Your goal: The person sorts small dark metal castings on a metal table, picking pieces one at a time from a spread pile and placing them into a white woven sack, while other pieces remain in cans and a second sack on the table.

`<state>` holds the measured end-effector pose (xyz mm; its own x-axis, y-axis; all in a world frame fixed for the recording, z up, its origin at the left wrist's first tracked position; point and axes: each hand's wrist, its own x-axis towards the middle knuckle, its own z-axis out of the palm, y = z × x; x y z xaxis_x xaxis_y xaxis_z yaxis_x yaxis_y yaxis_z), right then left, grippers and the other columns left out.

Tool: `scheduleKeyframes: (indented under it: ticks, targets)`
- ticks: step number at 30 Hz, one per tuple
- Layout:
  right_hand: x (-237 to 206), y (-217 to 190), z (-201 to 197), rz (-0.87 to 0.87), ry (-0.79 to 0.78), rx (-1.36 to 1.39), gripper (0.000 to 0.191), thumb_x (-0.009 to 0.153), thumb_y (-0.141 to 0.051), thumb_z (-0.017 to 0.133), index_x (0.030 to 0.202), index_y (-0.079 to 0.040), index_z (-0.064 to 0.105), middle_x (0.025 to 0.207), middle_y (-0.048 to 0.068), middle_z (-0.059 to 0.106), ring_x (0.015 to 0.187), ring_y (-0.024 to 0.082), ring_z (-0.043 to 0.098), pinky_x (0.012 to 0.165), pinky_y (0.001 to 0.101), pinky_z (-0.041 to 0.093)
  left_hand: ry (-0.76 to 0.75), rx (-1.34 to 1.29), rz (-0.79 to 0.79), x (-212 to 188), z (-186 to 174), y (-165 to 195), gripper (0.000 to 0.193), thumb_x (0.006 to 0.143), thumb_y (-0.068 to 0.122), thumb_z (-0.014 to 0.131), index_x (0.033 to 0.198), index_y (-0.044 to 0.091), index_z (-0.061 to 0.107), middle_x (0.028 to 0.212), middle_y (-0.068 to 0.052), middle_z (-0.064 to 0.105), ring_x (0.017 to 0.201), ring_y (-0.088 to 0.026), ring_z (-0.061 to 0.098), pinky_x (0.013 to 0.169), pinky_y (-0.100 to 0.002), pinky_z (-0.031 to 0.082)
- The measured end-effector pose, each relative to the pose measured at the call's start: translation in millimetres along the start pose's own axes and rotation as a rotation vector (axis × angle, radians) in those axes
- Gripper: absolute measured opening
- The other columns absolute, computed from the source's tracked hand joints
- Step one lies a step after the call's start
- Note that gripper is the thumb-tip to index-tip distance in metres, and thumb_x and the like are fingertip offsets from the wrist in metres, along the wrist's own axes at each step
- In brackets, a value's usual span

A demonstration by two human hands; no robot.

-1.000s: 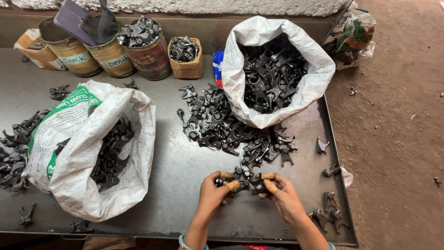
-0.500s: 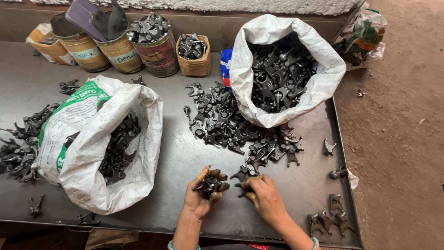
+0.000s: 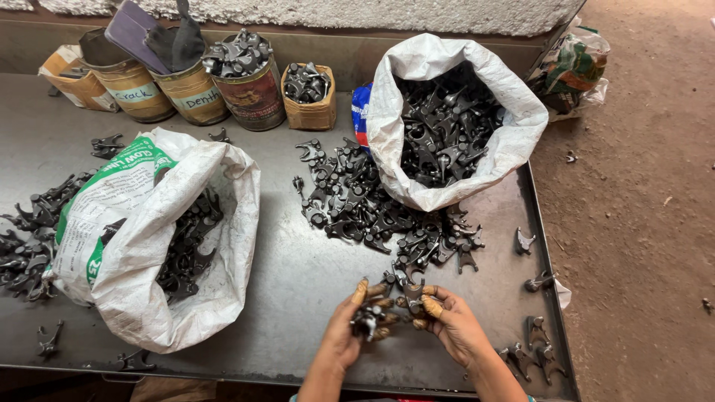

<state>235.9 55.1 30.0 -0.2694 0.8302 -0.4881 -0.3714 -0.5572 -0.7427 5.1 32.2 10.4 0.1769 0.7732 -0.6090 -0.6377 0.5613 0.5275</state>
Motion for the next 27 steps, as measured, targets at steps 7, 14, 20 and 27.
scheduleKeyframes:
  ticks: [7,14,20,27]
  targets:
    - [-2,-13,54,-0.463,0.087,-0.755,0.017,0.083,-0.002,0.078,0.1,-0.004,0.075,0.095,0.008,0.076,0.082,0.016,0.068,0.071,0.0298,0.055,-0.056,-0.274,-0.085,2,2,-21,0.053,0.097,0.054,0.05,0.109,0.006,0.069,0.102,-0.016,0.076,0.089,-0.03,0.073,0.062,-0.037,0.061]
    - [5,-34,84,-0.848,-0.082,-1.485,0.055,0.07,0.016,0.062,0.116,-0.014,0.07,0.123,0.006,0.07,0.127,0.03,0.052,0.104,0.0463,0.03,0.09,-0.644,0.285,-23,-41,109,0.058,0.099,0.053,0.055,0.123,0.001,0.06,0.117,-0.021,0.064,0.107,-0.036,0.067,0.058,-0.024,0.061]
    - [14,-26,79,-0.752,-0.105,-1.52,0.036,0.077,-0.011,0.078,0.111,-0.017,0.067,0.103,-0.001,0.07,0.111,0.022,0.057,0.103,0.0451,0.032,-0.18,-1.177,0.823,-48,-90,207,0.068,0.105,0.049,0.037,0.146,-0.006,0.042,0.129,-0.032,0.058,0.104,-0.039,0.064,0.086,-0.05,0.058]
    - [22,-11,49,-0.765,-0.036,-1.098,0.034,0.074,-0.019,0.086,0.103,-0.013,0.07,0.098,0.0,0.075,0.093,0.019,0.065,0.088,0.0383,0.042,0.199,-0.189,0.687,-23,-32,119,0.05,0.092,0.028,0.067,0.138,0.008,0.061,0.118,-0.014,0.073,0.092,-0.027,0.069,0.074,-0.035,0.054]
